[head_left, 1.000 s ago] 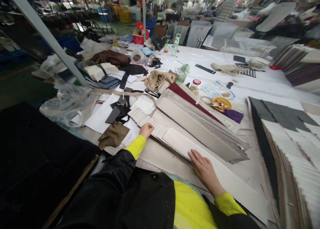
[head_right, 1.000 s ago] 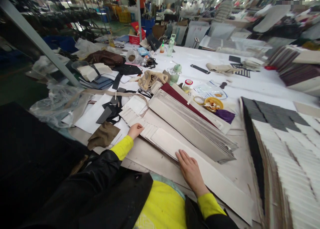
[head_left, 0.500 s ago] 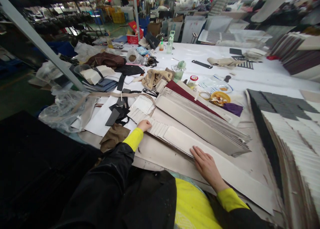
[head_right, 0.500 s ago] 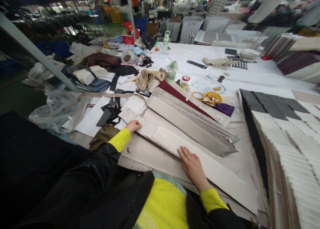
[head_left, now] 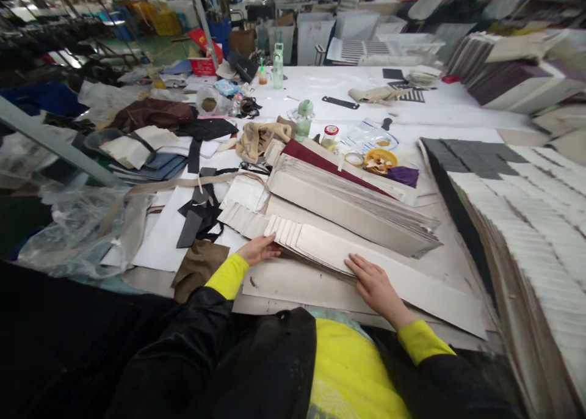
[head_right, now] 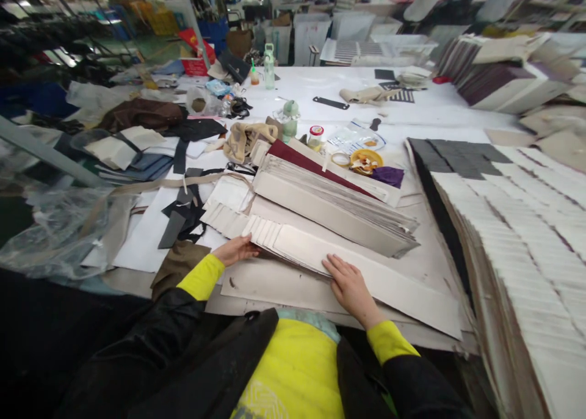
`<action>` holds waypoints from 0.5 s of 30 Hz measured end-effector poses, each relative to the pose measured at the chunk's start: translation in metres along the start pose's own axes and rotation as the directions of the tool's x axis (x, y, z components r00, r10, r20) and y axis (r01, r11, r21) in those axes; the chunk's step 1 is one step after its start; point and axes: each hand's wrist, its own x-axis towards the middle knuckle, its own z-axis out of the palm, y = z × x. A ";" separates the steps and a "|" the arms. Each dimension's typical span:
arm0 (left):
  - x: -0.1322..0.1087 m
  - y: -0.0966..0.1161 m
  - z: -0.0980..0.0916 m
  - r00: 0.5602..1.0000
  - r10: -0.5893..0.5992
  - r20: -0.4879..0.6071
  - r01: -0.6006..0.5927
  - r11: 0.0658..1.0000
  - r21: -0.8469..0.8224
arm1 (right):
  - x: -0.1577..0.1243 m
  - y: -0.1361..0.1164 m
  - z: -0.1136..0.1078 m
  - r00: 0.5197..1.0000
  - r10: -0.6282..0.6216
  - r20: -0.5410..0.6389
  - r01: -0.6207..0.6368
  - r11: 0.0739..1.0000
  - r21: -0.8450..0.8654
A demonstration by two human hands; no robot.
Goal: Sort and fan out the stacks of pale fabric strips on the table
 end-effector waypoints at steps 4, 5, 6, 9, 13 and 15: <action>0.009 -0.028 0.045 0.995 -0.030 0.093 0.040 0.993 -0.109 | 0.006 -0.003 -0.002 0.997 0.081 0.008 -0.081 0.992 0.097; 0.013 -0.033 0.058 0.996 -0.047 0.070 0.055 0.991 -0.119 | 0.008 -0.004 -0.004 0.994 0.111 0.008 -0.111 0.986 0.124; 0.017 -0.037 0.070 0.998 -0.058 0.036 0.063 0.990 -0.129 | 0.009 -0.007 -0.008 0.990 0.143 0.006 -0.143 0.978 0.152; 0.022 -0.040 0.097 0.991 -0.095 -0.092 0.083 0.989 -0.119 | 0.017 -0.015 -0.026 0.972 0.233 0.006 -0.229 0.950 0.213; 0.040 -0.045 0.087 0.968 -0.182 -0.172 0.185 0.983 0.003 | 0.044 -0.015 -0.042 0.934 0.357 0.021 -0.357 0.929 0.101; 0.060 -0.052 0.071 0.969 -0.180 -0.169 0.199 0.974 0.105 | 0.063 -0.007 -0.037 0.921 0.389 -0.010 -0.388 0.920 0.054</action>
